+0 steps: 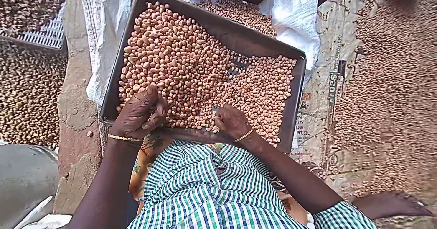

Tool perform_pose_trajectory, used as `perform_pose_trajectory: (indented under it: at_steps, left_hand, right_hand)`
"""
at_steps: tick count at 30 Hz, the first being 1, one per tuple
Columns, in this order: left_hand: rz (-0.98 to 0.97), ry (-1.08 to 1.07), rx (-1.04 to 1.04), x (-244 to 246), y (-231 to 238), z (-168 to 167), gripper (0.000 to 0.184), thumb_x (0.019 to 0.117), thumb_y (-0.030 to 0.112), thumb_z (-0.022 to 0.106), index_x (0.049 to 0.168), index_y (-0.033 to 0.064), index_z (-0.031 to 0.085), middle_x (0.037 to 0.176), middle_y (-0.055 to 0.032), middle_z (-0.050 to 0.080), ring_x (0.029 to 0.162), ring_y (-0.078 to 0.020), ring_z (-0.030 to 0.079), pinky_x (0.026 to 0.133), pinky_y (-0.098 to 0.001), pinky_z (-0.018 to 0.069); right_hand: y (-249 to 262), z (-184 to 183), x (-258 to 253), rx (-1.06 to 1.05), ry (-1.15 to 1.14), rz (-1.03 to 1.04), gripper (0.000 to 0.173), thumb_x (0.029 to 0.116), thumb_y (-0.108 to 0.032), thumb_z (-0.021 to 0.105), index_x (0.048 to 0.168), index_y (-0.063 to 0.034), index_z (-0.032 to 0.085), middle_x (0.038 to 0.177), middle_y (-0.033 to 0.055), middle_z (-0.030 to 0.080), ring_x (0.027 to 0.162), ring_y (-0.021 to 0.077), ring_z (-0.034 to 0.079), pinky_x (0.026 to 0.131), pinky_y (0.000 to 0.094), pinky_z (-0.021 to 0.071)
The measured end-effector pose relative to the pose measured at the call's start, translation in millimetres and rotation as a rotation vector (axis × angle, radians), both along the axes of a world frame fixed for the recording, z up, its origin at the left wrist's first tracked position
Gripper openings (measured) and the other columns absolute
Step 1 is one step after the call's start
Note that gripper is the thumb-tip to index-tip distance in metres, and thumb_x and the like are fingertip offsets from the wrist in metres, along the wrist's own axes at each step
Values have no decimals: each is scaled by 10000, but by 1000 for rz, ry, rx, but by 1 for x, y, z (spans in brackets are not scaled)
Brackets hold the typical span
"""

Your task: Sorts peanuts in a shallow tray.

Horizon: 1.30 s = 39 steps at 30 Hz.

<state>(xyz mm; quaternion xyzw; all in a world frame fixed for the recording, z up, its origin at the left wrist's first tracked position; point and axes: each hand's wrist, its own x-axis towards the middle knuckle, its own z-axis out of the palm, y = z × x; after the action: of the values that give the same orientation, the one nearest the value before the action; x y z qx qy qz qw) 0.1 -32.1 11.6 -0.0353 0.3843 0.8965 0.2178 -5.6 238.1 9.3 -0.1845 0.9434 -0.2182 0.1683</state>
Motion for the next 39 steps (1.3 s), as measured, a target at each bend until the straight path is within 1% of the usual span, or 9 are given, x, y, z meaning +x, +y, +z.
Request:
perform_pose_trajectory:
  at_steps: [3, 5, 10, 17, 22, 26, 32, 36, 39]
  left_hand:
    - [-5, 14, 55, 0, -2, -2, 453, 1065, 376, 499, 729, 140, 692, 534, 88, 548, 409, 24, 490, 411, -119, 440]
    - [8, 0, 50, 1, -2, -2, 464, 1073, 363, 482, 717, 141, 679, 525, 89, 531, 407, 26, 480, 406, -120, 429]
    - [17, 6, -5, 0, 0, -1, 475, 1074, 377, 475, 701, 155, 669, 519, 96, 523, 393, 28, 453, 389, -120, 405]
    - [11, 37, -28, 0, 1, 2, 484, 1086, 369, 452, 706, 145, 652, 523, 97, 519, 386, 39, 438, 379, -104, 381]
    - [18, 36, -13, 2, 0, 0, 476, 1087, 361, 452, 716, 143, 655, 527, 97, 521, 389, 38, 437, 381, -104, 380]
    - [29, 31, -2, 1, 1, 2, 460, 1077, 359, 481, 719, 143, 671, 534, 91, 539, 390, 39, 439, 381, -105, 382]
    - [7, 33, -35, -1, 1, 2, 480, 1080, 367, 472, 698, 143, 659, 516, 94, 520, 380, 39, 426, 372, -104, 367]
    - [24, 46, -2, 3, 2, 2, 483, 1092, 346, 446, 714, 131, 656, 526, 92, 523, 380, 46, 410, 372, -96, 347]
    - [6, 51, -15, 0, 3, 2, 473, 1086, 333, 452, 703, 159, 669, 539, 102, 553, 400, 54, 443, 384, -94, 364]
  right_hand:
    - [35, 0, -14, -599, -193, -243, 92, 901, 1, 636, 840, -64, 655, 618, -29, 501, 475, 20, 423, 449, 151, 380]
    - [58, -7, -25, -834, -261, -327, 145, 938, -72, 515, 929, -168, 622, 710, -106, 558, 577, -41, 489, 547, 120, 426]
    - [44, 7, -16, -288, -47, -146, 105, 949, -40, 667, 1043, -11, 704, 836, 78, 555, 633, 124, 462, 581, 262, 409]
    - [20, -8, 3, -110, 172, 121, 174, 918, 13, 685, 1072, 57, 753, 845, 211, 630, 707, 338, 650, 623, 429, 556]
    - [16, -13, 2, -27, 309, 354, 58, 834, 52, 697, 871, 94, 711, 778, 211, 638, 681, 345, 690, 551, 416, 558]
    - [28, -27, -8, -273, 295, 236, 90, 829, 4, 668, 851, 53, 740, 738, 177, 658, 607, 276, 638, 550, 350, 531]
    - [24, -19, -12, -373, 216, 198, 128, 884, -17, 655, 942, 25, 762, 778, 150, 650, 641, 224, 604, 607, 297, 516]
    - [36, -14, -10, -252, 128, 216, 197, 909, -45, 695, 1076, 31, 764, 841, 185, 642, 656, 278, 604, 603, 370, 530]
    - [31, -22, -4, -217, 205, 246, 143, 909, -27, 699, 1010, 50, 765, 806, 191, 636, 652, 304, 635, 584, 388, 546]
